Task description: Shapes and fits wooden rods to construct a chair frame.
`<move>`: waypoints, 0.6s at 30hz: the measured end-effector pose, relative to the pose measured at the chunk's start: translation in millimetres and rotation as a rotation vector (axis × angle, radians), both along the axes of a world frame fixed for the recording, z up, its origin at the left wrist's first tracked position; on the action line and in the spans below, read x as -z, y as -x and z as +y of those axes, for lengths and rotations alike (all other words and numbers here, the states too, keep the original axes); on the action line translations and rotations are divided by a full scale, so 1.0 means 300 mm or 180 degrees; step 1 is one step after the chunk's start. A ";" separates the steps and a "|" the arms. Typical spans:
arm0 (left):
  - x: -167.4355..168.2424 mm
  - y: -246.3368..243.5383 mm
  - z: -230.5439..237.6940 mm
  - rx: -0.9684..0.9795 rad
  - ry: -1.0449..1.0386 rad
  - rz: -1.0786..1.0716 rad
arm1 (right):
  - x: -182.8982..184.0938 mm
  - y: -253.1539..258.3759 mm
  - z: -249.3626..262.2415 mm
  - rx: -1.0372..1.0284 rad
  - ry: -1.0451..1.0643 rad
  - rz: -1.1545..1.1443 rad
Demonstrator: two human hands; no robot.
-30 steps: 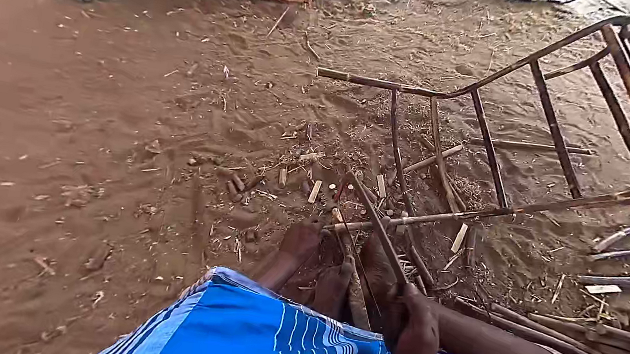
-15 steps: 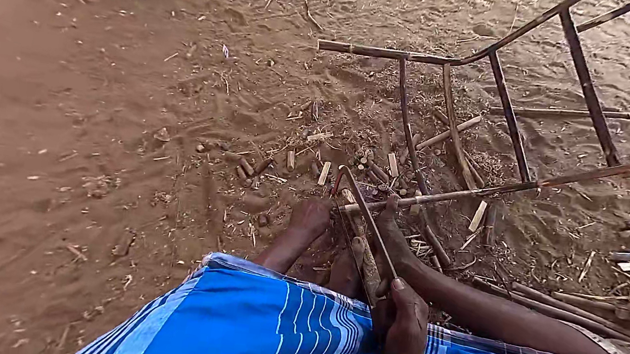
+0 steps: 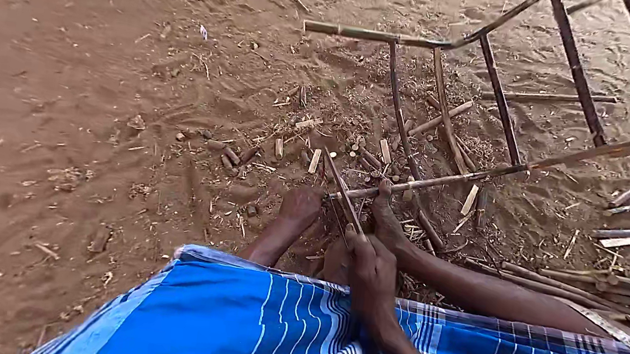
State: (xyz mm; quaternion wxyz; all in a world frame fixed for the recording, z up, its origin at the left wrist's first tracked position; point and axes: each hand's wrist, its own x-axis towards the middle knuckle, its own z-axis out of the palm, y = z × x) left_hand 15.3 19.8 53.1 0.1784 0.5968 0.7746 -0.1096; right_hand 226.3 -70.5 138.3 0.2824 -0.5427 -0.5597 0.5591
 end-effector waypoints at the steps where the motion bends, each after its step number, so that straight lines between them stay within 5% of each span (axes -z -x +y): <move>1: 0.000 -0.010 -0.009 0.0000 0.0030 -0.0002 | 0.007 0.023 0.029 -0.0023 0.0113 0.0038; 11: -0.009 -0.022 -0.015 0.0031 -0.0043 -0.0157 | 0.091 0.136 0.172 0.0610 -0.0101 0.0274; 15: -0.033 -0.022 0.000 -0.0056 -0.0012 -0.0221 | 0.034 0.042 0.014 0.0345 -0.0087 0.0418; 18: 0.010 0.002 -0.015 -0.0105 -0.0114 -0.0445 | 0.058 0.107 0.045 0.0316 -0.0155 0.0252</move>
